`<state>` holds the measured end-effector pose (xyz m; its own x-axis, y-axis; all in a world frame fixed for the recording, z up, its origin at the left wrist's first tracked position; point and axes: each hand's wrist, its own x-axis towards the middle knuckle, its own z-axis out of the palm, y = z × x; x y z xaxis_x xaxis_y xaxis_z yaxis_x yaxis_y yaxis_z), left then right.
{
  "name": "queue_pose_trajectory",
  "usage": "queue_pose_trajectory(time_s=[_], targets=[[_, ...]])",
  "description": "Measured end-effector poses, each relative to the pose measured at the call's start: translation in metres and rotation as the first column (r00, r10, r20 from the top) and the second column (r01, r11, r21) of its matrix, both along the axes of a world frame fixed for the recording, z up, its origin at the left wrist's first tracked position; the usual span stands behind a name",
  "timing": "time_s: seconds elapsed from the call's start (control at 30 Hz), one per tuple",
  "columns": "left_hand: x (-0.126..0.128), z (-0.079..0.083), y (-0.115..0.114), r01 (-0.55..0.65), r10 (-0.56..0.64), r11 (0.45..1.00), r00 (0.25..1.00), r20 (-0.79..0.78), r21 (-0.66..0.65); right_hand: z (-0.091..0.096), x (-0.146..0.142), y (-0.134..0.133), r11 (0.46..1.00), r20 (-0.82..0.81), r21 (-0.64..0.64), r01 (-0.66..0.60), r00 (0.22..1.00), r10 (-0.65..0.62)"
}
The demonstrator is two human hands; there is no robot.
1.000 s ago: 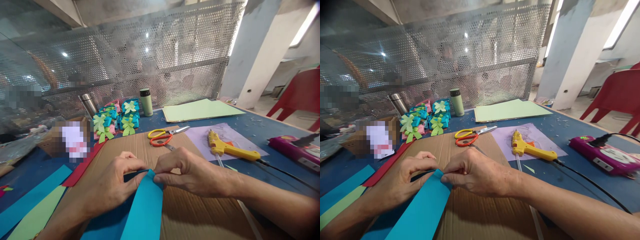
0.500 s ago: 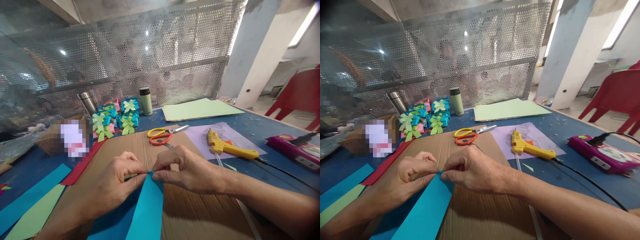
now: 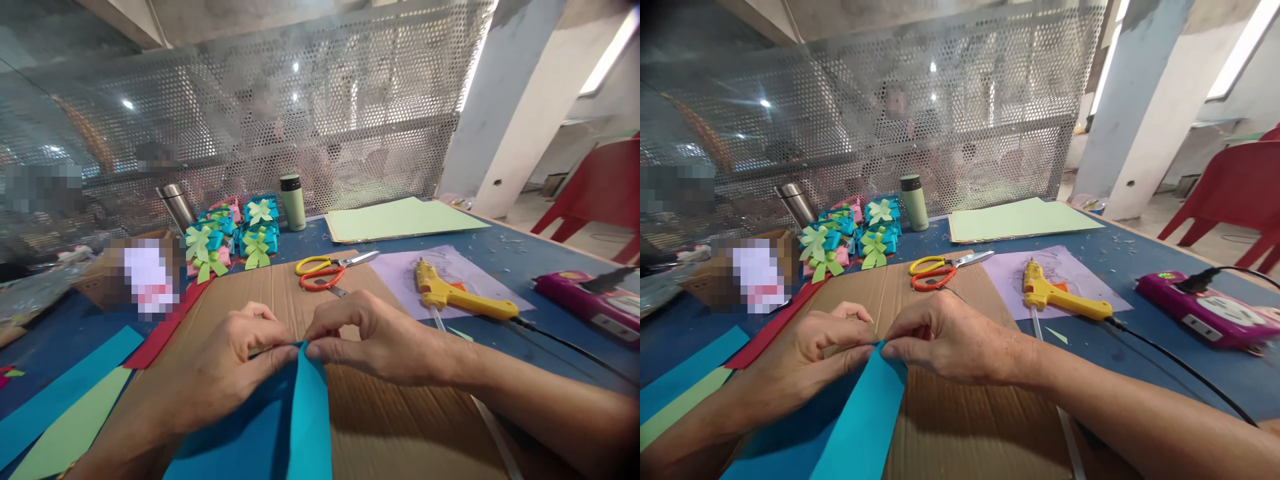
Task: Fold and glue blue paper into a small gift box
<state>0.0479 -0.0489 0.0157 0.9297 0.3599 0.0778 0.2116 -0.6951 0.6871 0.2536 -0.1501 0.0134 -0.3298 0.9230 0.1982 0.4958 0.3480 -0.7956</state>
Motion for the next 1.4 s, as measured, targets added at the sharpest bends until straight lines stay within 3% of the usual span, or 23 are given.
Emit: queue_pose_trajectory(time_s=[0.33,0.77,0.93,1.13,1.4], targets=[[0.002,0.002,-0.006,0.022,-0.02,0.999,0.998,-0.057,0.035,-0.006,0.001,0.001,0.999,0.032,0.018,0.029,0.999,-0.03],[-0.003,0.0,0.007,-0.054,0.043,0.993,0.993,0.108,0.103,-0.009,0.007,0.007,0.994,0.072,-0.002,0.113,0.991,-0.112],[-0.002,0.002,0.006,-0.058,0.047,0.992,0.993,0.107,0.11,-0.009,0.005,0.007,0.992,0.037,-0.064,0.108,0.994,-0.106],[-0.001,0.001,0.006,-0.059,0.053,0.996,0.994,0.095,0.067,-0.005,0.004,0.006,0.993,0.078,-0.012,0.119,0.99,-0.118],[0.004,0.005,0.006,-0.118,0.113,0.992,0.989,0.098,0.049,-0.008,0.007,0.008,0.989,-0.084,-0.12,0.088,0.992,-0.098]])
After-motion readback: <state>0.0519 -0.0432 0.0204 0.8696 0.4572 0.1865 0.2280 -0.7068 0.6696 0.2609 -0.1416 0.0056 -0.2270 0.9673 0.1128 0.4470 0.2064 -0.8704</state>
